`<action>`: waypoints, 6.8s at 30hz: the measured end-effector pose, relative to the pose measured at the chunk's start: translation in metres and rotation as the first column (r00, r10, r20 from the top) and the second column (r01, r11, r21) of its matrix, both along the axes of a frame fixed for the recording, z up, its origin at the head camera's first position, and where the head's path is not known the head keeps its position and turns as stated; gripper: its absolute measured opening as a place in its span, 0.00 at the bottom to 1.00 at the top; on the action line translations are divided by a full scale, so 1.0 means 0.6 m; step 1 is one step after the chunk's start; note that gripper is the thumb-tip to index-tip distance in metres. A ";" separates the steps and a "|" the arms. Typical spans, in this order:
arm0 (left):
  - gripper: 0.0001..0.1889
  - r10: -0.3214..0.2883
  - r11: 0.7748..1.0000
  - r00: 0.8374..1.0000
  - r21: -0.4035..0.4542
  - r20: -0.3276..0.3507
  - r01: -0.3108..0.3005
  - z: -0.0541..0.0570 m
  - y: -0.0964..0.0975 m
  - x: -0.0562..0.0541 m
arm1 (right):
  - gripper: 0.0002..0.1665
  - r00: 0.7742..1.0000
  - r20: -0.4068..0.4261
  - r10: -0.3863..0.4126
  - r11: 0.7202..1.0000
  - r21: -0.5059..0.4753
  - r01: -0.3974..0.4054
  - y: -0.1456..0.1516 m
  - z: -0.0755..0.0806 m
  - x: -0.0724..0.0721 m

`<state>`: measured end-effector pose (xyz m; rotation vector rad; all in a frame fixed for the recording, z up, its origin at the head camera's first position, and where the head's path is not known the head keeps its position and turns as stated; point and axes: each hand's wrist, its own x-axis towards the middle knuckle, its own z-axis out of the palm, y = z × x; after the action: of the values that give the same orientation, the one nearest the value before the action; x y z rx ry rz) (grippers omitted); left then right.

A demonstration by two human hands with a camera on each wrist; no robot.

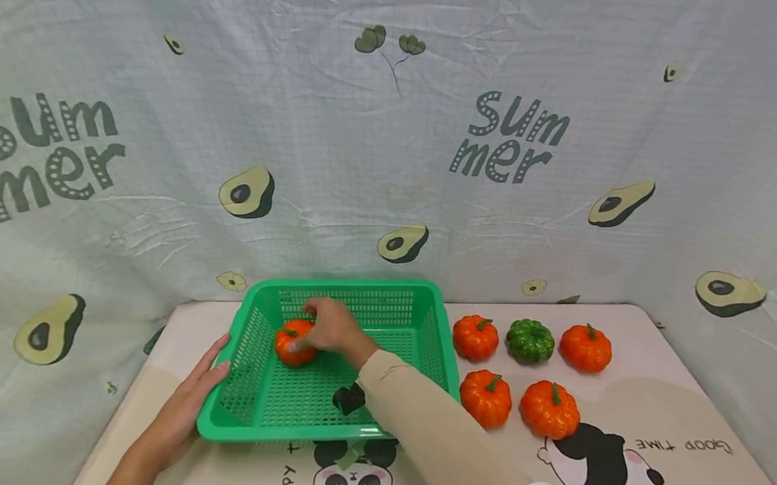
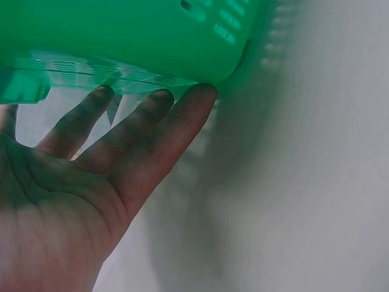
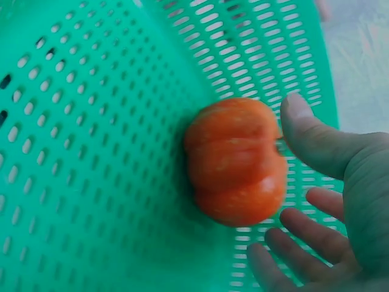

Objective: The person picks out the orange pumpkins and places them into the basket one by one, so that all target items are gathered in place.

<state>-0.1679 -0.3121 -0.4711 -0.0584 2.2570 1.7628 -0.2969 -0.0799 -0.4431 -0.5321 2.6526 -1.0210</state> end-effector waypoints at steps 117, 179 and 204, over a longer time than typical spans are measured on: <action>0.38 0.021 0.999 1.000 0.049 0.022 -0.022 0.002 0.013 0.007 | 0.37 0.975 0.190 -0.115 0.967 -0.202 0.154 0.667 -0.002 0.146; 0.39 0.036 0.999 0.999 0.020 0.003 -0.036 -0.003 0.015 0.007 | 0.49 0.979 0.205 0.012 0.932 -0.356 0.063 0.670 -0.039 0.184; 0.39 0.027 0.999 0.999 0.022 -0.018 -0.026 -0.001 0.015 0.005 | 0.47 0.984 0.058 0.168 0.918 -0.372 -0.135 0.637 0.009 0.174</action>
<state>-0.1649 -0.3031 -0.4720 -0.0682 2.2593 1.8086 -0.1924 0.3023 -0.4378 -0.7351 2.3069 -1.4646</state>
